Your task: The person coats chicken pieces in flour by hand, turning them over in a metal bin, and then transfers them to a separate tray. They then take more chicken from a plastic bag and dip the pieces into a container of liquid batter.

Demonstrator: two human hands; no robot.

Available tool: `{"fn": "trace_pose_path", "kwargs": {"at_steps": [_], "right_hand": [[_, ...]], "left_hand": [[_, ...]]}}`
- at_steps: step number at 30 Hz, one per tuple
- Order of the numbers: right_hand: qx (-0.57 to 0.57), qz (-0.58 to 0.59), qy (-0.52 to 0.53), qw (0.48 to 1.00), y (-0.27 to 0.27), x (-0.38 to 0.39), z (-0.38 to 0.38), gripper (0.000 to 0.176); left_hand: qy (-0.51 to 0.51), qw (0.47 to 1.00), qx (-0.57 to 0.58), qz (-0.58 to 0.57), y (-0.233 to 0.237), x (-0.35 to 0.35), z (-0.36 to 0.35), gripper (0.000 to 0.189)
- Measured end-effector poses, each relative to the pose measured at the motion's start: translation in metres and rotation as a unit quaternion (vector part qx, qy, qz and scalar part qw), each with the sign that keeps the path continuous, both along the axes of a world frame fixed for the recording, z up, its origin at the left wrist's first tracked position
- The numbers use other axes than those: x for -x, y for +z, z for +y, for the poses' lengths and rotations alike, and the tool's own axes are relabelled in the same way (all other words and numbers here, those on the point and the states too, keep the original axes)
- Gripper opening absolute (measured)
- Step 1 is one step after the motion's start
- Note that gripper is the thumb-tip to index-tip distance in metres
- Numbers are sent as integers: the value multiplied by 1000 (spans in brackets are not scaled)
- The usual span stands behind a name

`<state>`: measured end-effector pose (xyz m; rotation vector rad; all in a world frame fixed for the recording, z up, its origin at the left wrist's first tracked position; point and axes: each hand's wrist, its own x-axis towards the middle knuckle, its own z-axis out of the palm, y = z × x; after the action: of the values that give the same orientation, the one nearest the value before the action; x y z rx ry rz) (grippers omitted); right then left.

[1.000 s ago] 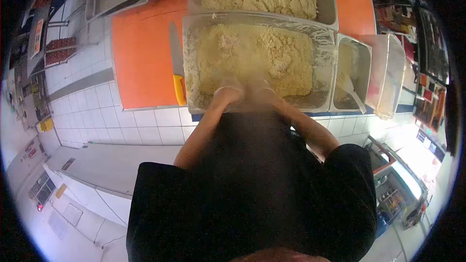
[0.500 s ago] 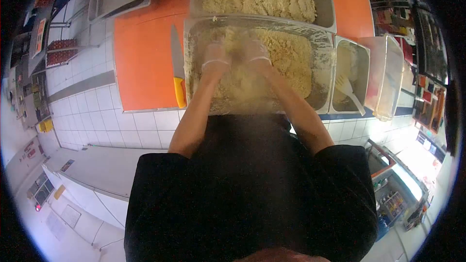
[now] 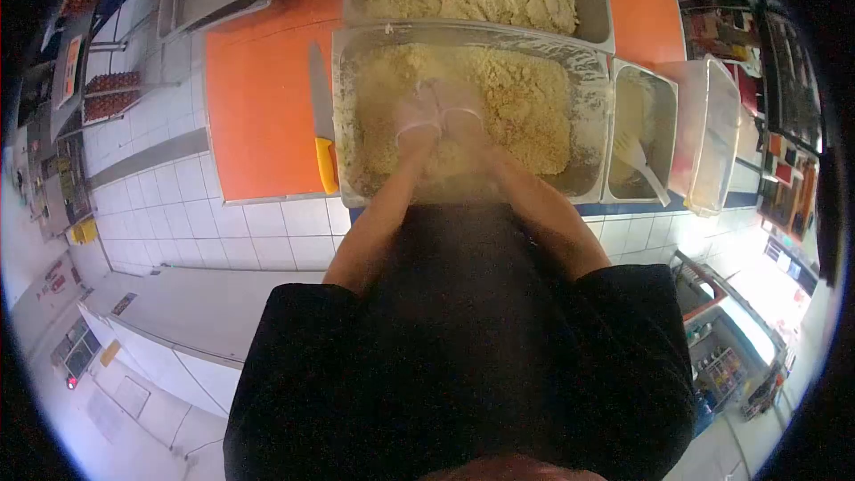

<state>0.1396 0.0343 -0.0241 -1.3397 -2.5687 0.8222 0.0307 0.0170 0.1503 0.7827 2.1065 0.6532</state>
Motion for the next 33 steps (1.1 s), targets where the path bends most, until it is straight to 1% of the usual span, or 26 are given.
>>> {"fn": "trace_pose_path", "kwargs": {"at_steps": [1, 2, 3, 4, 5, 6, 8, 9, 10, 11, 12, 14, 15, 16, 18, 19, 21, 22, 24, 25, 26, 27, 28, 30, 31, 33], "right_hand": [[2, 1, 1, 1000, 14, -5, 11, 50], [176, 84, -3, 981, 29, -15, 28, 44], [344, 164, -9, 924, 48, -18, 37, 39], [346, 164, -10, 924, 23, -16, 19, 39], [158, 191, -40, 968, -25, -10, -7, 35], [-35, 211, -66, 975, -51, -8, -20, 33], [-41, 38, -52, 997, 10, -4, -6, 32], [-55, -24, -33, 998, 40, -3, 5, 31], [-74, -72, -7, 995, 62, -2, 15, 31], [-90, -96, 8, 991, 77, -6, 24, 30], [-105, -111, 18, 988, 89, -10, 32, 30], [-97, -86, -23, 991, 93, -32, 29, 32], [-92, -60, -65, 992, 97, -38, 27, 34], [-92, -59, -64, 992, 111, -38, 20, 34], [72, -75, 70, 992, 140, -42, 4, 38], [73, -75, 70, 992, 137, -37, -7, 38], [135, -167, 112, 970, 129, -17, -25, 39], [148, -172, 115, 967, 125, -13, -30, 39], [175, -128, 91, 972, 117, -10, -31, 39], [193, -99, 77, 973, 120, -10, -25, 39], [217, -67, 53, 972, 131, -9, -17, 38], [244, -41, 21, 969, 149, -6, -7, 38], [277, -21, -17, 960, 170, -2, 3, 38], [330, -34, -87, 939, 206, 9, 27, 38], [329, -33, -85, 940, 199, 12, 33, 38], [21, -69, -6, 997, 183, 18, 50, 38]], "left_hand": [[13, 999, 44, 11, -14, 1, -1, 62], [25, 996, 88, 23, -28, 3, -3, 61], [23, 995, 89, 24, -42, 2, -6, 61], [-14, 996, 48, 71, -56, 1, -11, 58], [-51, 992, 5, 117, -65, 0, -13, 55], [-50, 992, 4, 117, -70, 4, -15, 55], [-169, 963, -176, 113, -81, 23, -23, 49], [-169, 963, -176, 112, -75, 31, -20, 49], [-196, 949, -173, 176, -62, 40, -15, 45], [-223, 929, -171, 239, -52, 48, -10, 42], [-224, 930, -170, 237, -47, 57, -6, 42], [-114, 901, -354, 225, -41, 71, -2, 35], [-113, 900, -354, 226, -39, 72, -5, 35], [-184, 913, -286, 223, -38, 70, -16, 33], [-321, 912, -146, 211, -36, 61, -43, 32], [-385, 898, -72, 201, -35, 57, -58, 33], [-499, 845, 79, 176, -34, 51, -72, 36], [-498, 845, 78, 176, -27, 47, -66, 36], [-600, 767, 200, 104, -18, 38, -51, 42], [-600, 768, 198, 106, -48, 40, -54, 42], [-493, 861, 71, 108, -101, 44, -68, 43], [-367, 922, -59, 107, -130, 47, -76, 44], [-366, 923, -57, 107, -104, 52, -66, 44], [-114, 989, -48, -78, -20, 63, -34, 49], [-114, 989, -49, -77, -19, 64, -29, 49], [-179, 971, -33, 152, -19, 65, -10, 51]]}}
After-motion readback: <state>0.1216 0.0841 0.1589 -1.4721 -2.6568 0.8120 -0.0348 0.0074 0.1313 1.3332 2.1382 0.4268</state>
